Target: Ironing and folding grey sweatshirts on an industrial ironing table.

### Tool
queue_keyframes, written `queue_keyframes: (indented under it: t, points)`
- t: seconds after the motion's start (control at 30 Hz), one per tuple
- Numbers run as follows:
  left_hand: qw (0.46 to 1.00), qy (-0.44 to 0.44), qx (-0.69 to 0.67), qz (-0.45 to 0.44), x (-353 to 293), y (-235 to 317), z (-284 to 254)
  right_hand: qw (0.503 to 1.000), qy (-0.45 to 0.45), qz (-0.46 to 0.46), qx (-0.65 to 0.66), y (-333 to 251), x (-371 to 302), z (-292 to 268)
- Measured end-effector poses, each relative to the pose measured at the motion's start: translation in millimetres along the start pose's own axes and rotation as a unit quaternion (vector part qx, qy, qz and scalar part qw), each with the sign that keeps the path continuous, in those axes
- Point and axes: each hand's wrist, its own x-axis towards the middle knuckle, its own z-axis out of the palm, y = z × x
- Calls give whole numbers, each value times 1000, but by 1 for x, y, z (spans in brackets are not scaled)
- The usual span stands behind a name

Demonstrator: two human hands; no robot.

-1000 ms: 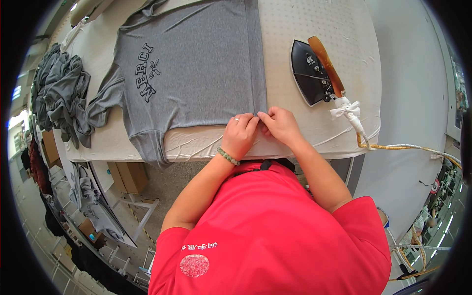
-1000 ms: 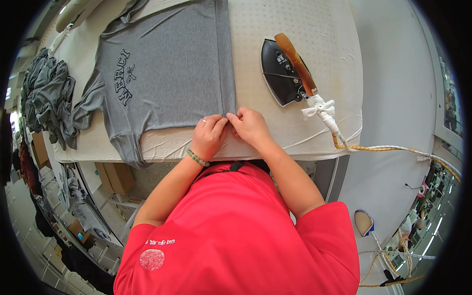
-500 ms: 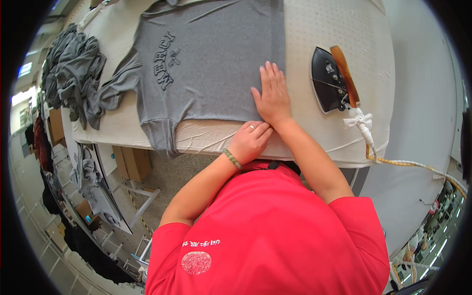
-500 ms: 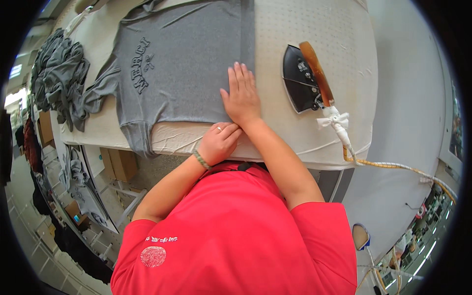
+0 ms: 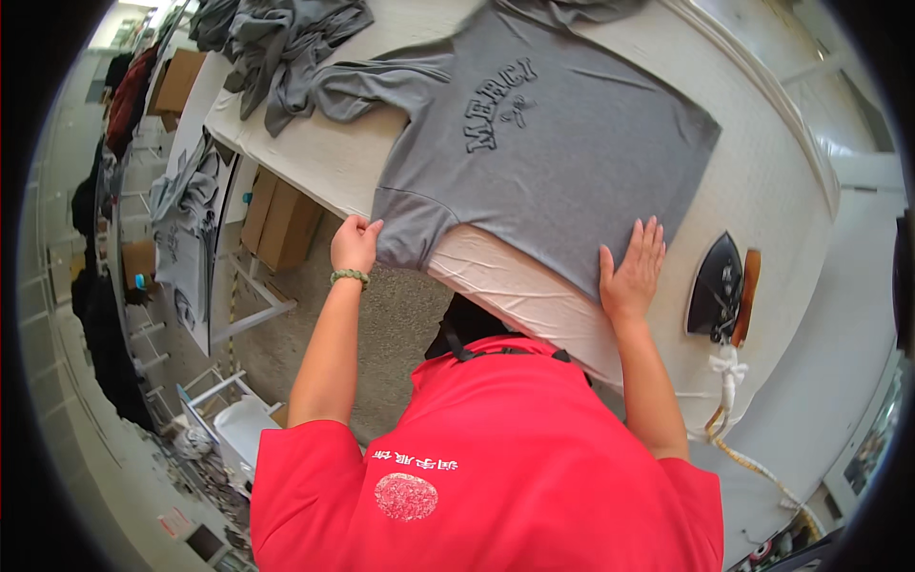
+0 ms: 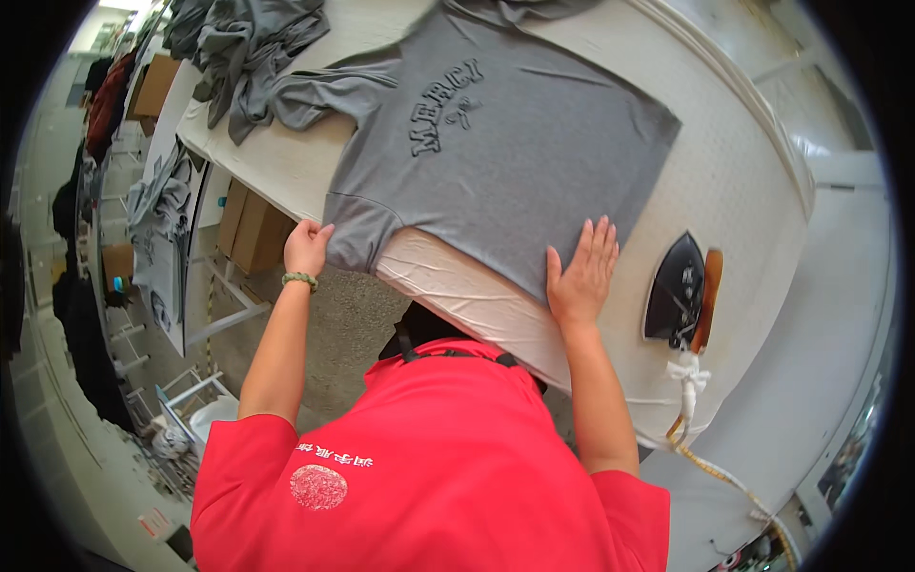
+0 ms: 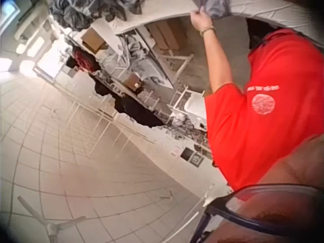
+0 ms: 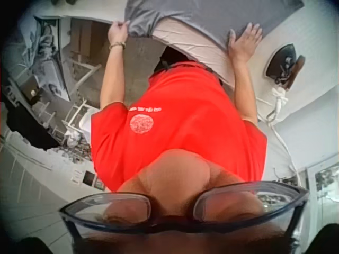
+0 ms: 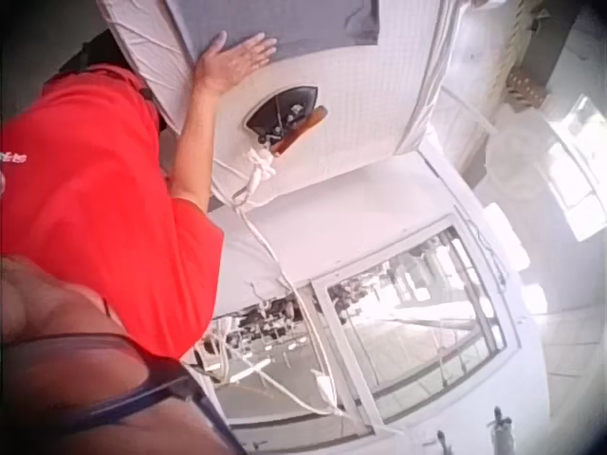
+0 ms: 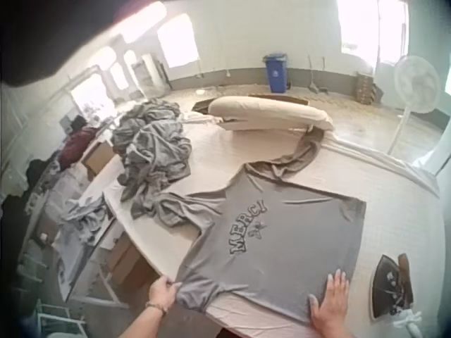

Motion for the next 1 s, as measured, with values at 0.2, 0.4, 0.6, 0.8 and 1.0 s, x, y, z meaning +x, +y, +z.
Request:
queue_keyframes:
  t: [0.2,0.4,0.6,0.8,1.0]
  points:
    - [966,20,-255,-19,42,36,-13,958,-225,-46,-172,-66,78,-47]
    - [985,-93,-114,87,76,24,11,867,-209,-381,244,-311,194,34]
    - [966,-147,-209,34,85,32,-14,833,-300,-458,-84,-417,304,159]
    - [944,-143,-297,31,91,21,-22,871,-43,-489,-32,-368,372,155]
    - [902,-187,-389,19,94,16,-24,759,-411,-504,-44,-337,351,107]
